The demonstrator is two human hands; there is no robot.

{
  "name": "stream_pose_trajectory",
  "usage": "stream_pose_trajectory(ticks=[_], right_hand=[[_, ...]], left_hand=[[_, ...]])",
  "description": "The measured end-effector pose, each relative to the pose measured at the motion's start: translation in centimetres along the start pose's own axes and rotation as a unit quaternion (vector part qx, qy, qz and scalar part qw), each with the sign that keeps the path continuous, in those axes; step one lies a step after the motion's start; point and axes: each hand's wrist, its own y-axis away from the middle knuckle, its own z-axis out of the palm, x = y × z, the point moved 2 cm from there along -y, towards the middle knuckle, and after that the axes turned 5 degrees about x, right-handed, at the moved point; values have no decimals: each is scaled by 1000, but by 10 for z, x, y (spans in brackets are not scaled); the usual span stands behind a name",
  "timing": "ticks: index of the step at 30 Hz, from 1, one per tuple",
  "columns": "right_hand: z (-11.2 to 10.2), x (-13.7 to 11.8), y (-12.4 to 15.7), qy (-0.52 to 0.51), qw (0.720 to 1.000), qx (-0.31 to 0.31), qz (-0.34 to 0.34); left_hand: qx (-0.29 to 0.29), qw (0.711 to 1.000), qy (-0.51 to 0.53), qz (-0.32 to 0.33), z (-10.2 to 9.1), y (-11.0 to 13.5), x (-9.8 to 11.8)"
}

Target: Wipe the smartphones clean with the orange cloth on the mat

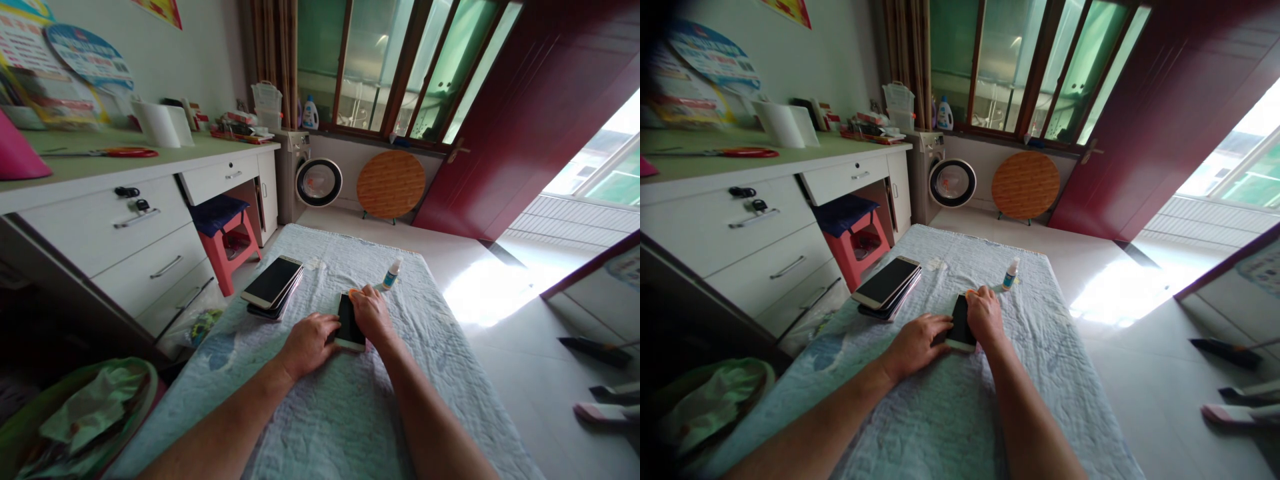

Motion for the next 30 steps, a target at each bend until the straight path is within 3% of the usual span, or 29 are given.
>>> stream_pose_trajectory(ticks=[6,18,30], right_hand=[[-4,-13,3,-39,997,-15,-63],[6,-14,-8,-5,999,1,-38],[-10,-22,7,-50,987,-93,-119]], left_hand=[[1,1000,-6,-7,1,0,-1],[1,1000,5,-2,0,0,0],[35,997,66,-26,5,0,-4]])
